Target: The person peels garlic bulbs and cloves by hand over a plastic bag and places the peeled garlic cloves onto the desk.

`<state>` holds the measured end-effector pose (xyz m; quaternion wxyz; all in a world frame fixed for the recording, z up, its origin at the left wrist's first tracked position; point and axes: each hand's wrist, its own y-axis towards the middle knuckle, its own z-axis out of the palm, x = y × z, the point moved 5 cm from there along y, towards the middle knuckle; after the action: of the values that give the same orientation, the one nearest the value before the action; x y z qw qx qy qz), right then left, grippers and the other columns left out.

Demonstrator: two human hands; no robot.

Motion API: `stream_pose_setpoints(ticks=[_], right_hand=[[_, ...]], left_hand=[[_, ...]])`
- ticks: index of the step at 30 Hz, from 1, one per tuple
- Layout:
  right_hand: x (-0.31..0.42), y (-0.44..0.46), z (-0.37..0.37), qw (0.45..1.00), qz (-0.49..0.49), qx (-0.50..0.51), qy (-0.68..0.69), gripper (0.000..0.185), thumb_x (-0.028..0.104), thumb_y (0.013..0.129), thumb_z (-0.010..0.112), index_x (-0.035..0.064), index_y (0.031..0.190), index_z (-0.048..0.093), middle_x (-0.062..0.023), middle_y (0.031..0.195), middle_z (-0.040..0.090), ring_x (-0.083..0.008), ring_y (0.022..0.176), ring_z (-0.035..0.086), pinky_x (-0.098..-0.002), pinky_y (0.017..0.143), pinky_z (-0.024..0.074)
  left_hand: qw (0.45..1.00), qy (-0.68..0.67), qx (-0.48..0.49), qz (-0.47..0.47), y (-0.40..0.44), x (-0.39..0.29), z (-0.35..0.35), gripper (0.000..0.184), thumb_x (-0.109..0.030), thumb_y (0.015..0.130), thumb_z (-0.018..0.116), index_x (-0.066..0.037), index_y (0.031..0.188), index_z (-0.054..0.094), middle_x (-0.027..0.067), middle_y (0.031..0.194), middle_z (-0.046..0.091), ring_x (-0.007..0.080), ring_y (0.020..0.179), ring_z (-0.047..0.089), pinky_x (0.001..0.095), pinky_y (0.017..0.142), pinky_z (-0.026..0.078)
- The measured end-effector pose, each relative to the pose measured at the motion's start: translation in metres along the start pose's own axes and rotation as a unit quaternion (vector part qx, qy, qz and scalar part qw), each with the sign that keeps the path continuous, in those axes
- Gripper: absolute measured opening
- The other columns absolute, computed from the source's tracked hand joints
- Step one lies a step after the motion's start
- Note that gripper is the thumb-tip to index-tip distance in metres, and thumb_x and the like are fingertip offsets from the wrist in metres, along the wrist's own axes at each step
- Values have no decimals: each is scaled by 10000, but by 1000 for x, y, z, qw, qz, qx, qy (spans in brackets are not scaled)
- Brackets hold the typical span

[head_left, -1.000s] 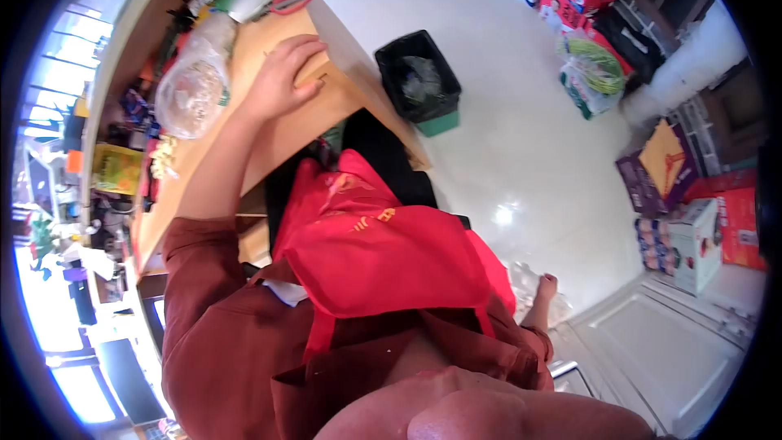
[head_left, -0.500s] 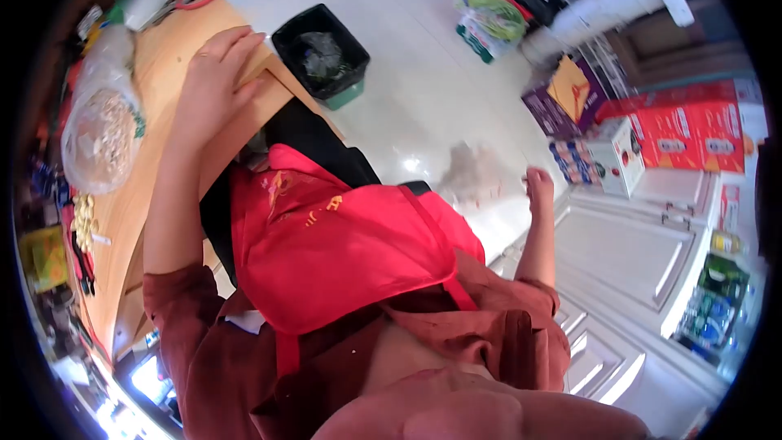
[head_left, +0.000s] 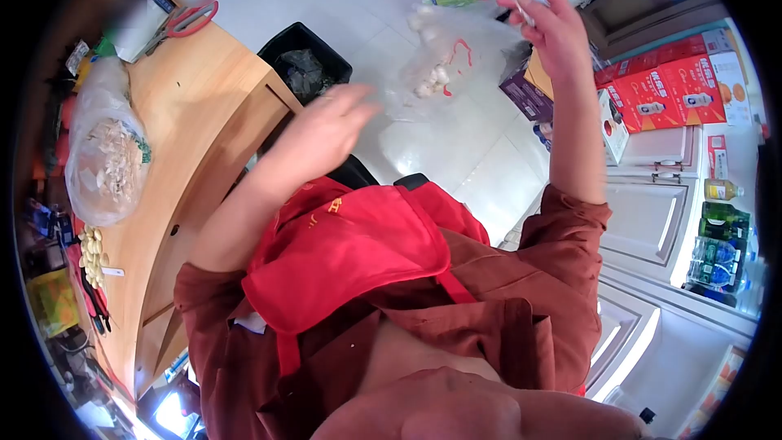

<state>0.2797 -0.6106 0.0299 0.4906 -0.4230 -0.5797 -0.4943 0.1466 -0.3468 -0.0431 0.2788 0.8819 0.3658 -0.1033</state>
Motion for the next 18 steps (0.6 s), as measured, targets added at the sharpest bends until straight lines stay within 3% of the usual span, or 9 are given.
stream_pose_setpoints(ticks=[2, 5, 7, 9, 10, 12, 14, 16, 18], right_hand=[[41, -4, 30, 997, -41, 41, -46, 417, 127, 852, 529, -25, 1222, 411, -211, 983, 604, -96, 702, 512, -162, 514, 339], [76, -13, 62, 996, -50, 69, 25, 260, 144, 834, 595, 32, 1056, 519, -97, 846, 623, -97, 660, 552, -173, 560, 418], [86, -16, 76, 992, -51, 96, 61, 293, 108, 828, 581, 19, 1091, 489, -143, 858, 629, -96, 655, 557, -158, 521, 386], [89, -15, 84, 984, -59, 122, 113, 287, 92, 826, 575, 10, 1087, 489, -159, 866, 627, -109, 647, 562, -161, 511, 385], [92, -17, 89, 985, -46, 113, 122, 295, 86, 825, 571, 4, 1095, 485, -169, 870, 625, -117, 640, 564, -162, 505, 382], [101, -27, 100, 985, -21, 95, 140, 310, 75, 824, 564, -8, 1110, 478, -190, 878, 622, -133, 627, 568, -163, 492, 375], [93, -30, 106, 977, -34, 140, 160, 329, 72, 826, 558, -15, 1130, 470, -200, 882, 619, -145, 617, 569, -166, 483, 369], [86, -34, 108, 966, -31, 169, 194, 354, 68, 830, 545, -24, 1160, 456, -227, 901, 612, -163, 616, 579, -175, 466, 357], [88, -41, 107, 962, -48, 168, 211, 314, 80, 852, 521, -15, 1147, 469, -177, 877, 615, -130, 598, 553, -173, 461, 350]], left_hand=[[997, -74, 13, -15, 18, -4, 21, 324, 53, 744, 501, -22, 1057, 542, 157, 1132, 518, 313, 1033, 517, 367, 855, 441], [984, -164, 31, -65, 53, 13, 54, 268, 34, 771, 449, -2, 1022, 537, 195, 1075, 536, 339, 989, 530, 372, 835, 440], [973, -164, 36, -160, 61, 39, 70, 253, -15, 819, 426, -5, 1044, 540, 189, 1008, 572, 346, 916, 563, 395, 771, 456], [943, 2, 249, -221, 44, 81, 121, 301, -69, 827, 437, -20, 1114, 513, 188, 1017, 574, 350, 873, 582, 401, 771, 453], [918, 5, 350, -189, 16, 98, 158, 338, -100, 822, 456, -42, 1153, 490, 181, 1027, 576, 340, 902, 576, 398, 774, 451], [868, 44, 472, -146, -21, 92, 169, 363, -227, 816, 474, -94, 1148, 533, 171, 1092, 572, 315, 1008, 552, 412, 831, 434], [862, 67, 458, -206, -38, 59, 136, 406, -358, 818, 453, -141, 1140, 570, 162, 1155, 564, 304, 1089, 529, 433, 907, 399], [856, 41, 414, -307, -43, 50, 125, 460, -410, 828, 413, -168, 1206, 514, 152, 1171, 556, 309, 1101, 518, 433, 947, 366], [831, 31, 446, -330, -43, 48, 130, 486, -425, 842, 375, -180, 1251, 465, 145, 1190, 544, 311, 1119, 501, 421, 973, 341]])
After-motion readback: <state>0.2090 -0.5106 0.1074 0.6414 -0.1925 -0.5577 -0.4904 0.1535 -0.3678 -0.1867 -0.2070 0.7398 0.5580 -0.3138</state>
